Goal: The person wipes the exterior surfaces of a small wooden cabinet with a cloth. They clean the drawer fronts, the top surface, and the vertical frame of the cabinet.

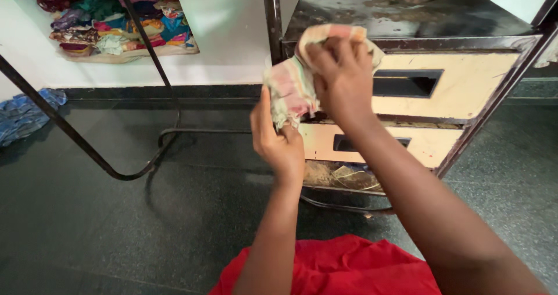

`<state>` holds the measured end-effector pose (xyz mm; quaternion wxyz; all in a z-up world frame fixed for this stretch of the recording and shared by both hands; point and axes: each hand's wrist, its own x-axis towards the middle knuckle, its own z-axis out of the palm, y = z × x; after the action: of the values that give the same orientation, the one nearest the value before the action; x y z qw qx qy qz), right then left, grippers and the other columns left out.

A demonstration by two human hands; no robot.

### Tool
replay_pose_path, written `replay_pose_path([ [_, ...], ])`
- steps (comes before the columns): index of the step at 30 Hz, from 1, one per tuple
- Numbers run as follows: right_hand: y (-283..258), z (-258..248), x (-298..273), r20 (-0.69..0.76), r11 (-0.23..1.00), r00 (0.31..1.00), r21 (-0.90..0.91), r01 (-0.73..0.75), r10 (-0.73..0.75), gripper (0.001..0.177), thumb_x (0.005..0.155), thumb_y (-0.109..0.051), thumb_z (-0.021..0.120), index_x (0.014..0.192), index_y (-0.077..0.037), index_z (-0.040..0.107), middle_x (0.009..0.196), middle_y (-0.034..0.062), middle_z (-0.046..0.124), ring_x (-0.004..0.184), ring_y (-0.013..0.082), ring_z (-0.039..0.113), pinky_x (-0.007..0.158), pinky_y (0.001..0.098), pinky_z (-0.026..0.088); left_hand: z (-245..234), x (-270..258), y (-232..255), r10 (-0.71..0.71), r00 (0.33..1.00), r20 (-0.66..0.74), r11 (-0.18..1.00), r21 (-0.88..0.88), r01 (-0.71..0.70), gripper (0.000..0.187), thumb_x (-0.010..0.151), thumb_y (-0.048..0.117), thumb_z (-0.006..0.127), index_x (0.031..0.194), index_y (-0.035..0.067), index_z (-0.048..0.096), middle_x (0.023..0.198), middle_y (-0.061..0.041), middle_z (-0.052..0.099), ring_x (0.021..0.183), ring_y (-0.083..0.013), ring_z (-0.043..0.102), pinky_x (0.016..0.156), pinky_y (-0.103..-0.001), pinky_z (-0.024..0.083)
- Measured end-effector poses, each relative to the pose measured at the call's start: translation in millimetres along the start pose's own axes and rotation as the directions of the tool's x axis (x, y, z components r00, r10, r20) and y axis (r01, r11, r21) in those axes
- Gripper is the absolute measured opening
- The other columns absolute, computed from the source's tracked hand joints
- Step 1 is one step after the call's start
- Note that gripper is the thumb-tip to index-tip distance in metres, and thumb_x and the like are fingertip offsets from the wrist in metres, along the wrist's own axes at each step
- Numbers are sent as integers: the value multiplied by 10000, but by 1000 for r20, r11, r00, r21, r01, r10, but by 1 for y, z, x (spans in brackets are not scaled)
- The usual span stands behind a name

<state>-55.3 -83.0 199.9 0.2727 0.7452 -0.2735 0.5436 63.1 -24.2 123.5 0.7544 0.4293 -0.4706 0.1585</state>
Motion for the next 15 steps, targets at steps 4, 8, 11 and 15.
replay_pose_path([
  [4,-1,13,-19,38,990,999,-135,33,-28,444,876,-94,699,1318,-62,666,1315,109,589,1141,348,527,964,449,433,16,13,0,86,986,146,994,-86,-74,766,789,-205,518,1509,56,520,1456,-187,591,1374,-375,609,1176,-433,519],
  [8,-1,19,-38,69,989,997,-142,31,-21,414,904,-116,662,1316,-80,676,1271,94,595,1126,336,534,956,459,422,32,-6,-23,133,948,289,990,-76,-115,801,816,-159,593,1567,62,425,1596,-173,478,1496,-366,484,1247,-456,446],
  [11,-3,22,-52,63,991,998,-130,29,-21,393,914,-131,661,1304,-87,678,1257,101,593,1122,336,541,940,455,420,32,-26,-41,151,918,367,988,-26,-152,821,837,-124,644,1590,59,372,1644,-176,398,1537,-374,407,1257,-501,390],
  [15,-4,27,-71,135,992,990,-130,-11,29,394,903,-105,649,1294,-77,691,1218,106,610,1068,329,556,891,447,421,27,-44,-54,119,893,434,986,51,-156,828,851,-99,673,1601,64,363,1667,-176,367,1555,-372,377,1251,-573,338],
])
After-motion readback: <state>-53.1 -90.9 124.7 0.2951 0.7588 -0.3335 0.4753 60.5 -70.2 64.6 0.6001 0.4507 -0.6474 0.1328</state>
